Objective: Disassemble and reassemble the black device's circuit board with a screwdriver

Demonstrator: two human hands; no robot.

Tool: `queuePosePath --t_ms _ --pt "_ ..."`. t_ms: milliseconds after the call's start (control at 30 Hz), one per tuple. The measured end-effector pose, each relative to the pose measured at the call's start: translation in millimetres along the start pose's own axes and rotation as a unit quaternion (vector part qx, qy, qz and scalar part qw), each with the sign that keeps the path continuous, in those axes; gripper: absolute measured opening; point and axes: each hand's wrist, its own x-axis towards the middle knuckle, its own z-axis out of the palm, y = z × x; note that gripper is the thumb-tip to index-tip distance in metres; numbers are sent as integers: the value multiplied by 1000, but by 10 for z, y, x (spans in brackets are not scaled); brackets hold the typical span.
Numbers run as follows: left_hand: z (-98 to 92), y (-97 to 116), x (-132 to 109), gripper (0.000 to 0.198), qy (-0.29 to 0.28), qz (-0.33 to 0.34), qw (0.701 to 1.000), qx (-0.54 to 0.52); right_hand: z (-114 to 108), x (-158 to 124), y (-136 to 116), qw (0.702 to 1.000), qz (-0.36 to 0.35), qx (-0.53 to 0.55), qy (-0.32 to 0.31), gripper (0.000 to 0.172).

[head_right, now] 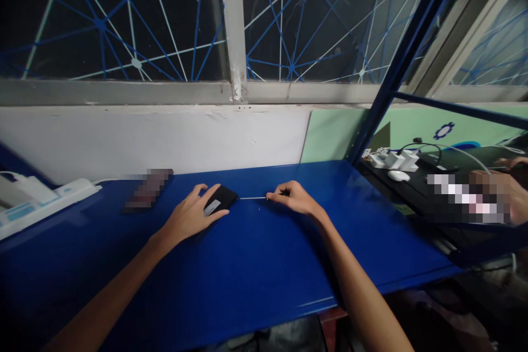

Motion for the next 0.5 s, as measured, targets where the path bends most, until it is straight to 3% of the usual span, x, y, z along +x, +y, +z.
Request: queuePosePath --t_ms 267,400,500 --pt "-85 45 -29 78 -56 5 998 27 0 1 -2 1000 1 3 -3 46" --pt "-9 191 -60 77 6 -89 995 54 -21 -20 -40 1000 6 11 -7 47" --pt "-20 200 -65 65 18 -113 992 48 -43 -37 -74 1000 17 20 -4 48"
